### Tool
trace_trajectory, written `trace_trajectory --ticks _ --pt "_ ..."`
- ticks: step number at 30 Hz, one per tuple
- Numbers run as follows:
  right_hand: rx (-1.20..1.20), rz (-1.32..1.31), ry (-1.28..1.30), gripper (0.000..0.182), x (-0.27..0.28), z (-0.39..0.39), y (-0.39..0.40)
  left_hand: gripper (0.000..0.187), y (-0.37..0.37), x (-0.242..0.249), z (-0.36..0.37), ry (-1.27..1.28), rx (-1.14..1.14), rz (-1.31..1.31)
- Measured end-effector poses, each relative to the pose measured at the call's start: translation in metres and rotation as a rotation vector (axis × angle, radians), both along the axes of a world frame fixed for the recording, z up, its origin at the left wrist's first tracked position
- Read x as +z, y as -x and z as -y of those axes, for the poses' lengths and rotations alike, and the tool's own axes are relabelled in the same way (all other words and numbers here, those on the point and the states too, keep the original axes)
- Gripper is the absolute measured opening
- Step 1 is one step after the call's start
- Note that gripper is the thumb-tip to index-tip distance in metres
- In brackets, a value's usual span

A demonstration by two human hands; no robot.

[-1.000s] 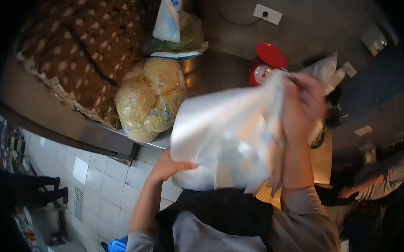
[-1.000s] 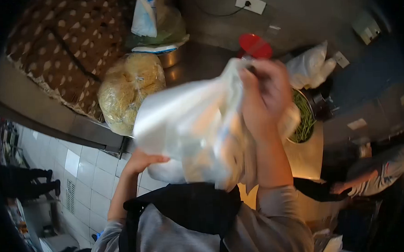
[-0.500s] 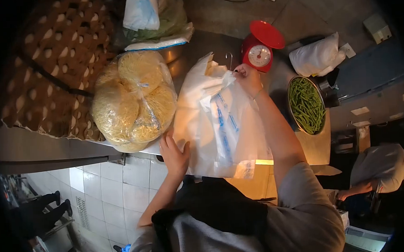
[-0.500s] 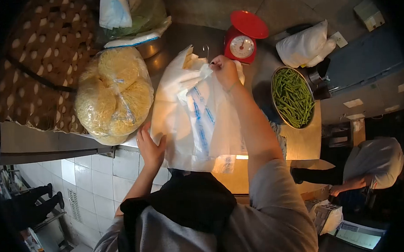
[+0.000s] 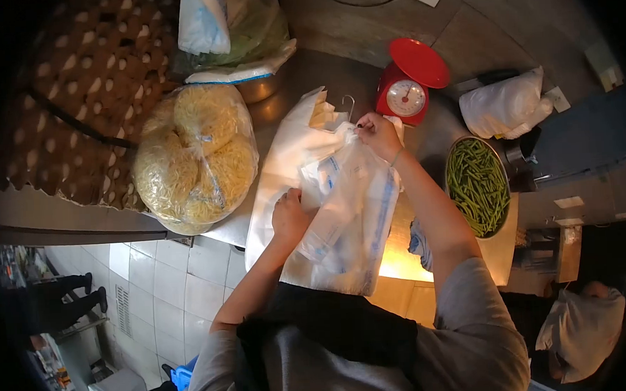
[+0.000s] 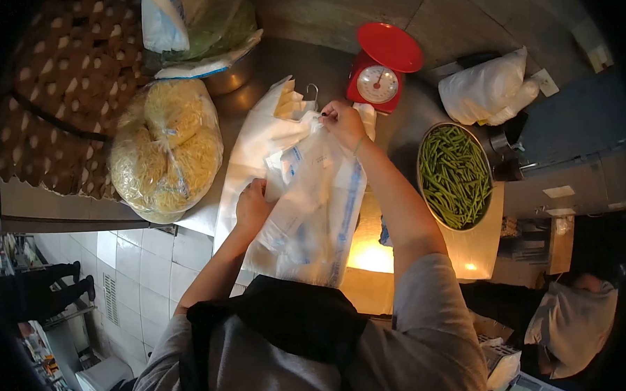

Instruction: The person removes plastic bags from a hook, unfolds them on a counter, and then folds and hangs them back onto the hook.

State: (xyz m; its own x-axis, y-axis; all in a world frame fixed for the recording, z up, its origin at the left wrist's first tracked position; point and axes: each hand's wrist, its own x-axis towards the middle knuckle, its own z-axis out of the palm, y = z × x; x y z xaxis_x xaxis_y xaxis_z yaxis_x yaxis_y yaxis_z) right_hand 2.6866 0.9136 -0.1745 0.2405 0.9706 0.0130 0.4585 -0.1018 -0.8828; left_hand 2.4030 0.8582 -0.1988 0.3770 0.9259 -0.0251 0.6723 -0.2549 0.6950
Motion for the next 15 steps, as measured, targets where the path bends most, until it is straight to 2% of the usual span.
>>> trace_trajectory --ticks 3,6,8,10,12,15 --pt "-0.045 0.035 -0.133 0.026 -0.001 0.006 0.008 0.049 -0.006 -0.001 0.0 0.003 0.014 -0.055" --pt "-0.294 0.074 -0.365 0.037 0.014 0.039 0.03 0.047 -0.008 0.014 -0.003 0.138 -0.014 -0.126" --pt "-0.251 0.069 -0.162 0.04 0.02 0.089 0.038 0.041 -0.007 0.025 -0.005 0.241 -0.036 -0.065" --pt "-0.194 0.007 0.149 0.048 0.02 0.136 0.064 0.035 -0.007 0.022 -0.001 0.317 -0.042 0.065" --pt "-0.147 -0.24 0.185 0.059 0.017 0.161 0.107 0.028 -0.009 0.009 0.002 0.345 -0.031 0.27" --pt "-0.16 -0.379 0.174 0.068 0.041 0.161 0.14 0.026 -0.016 0.019 0.006 0.571 -0.013 0.501"
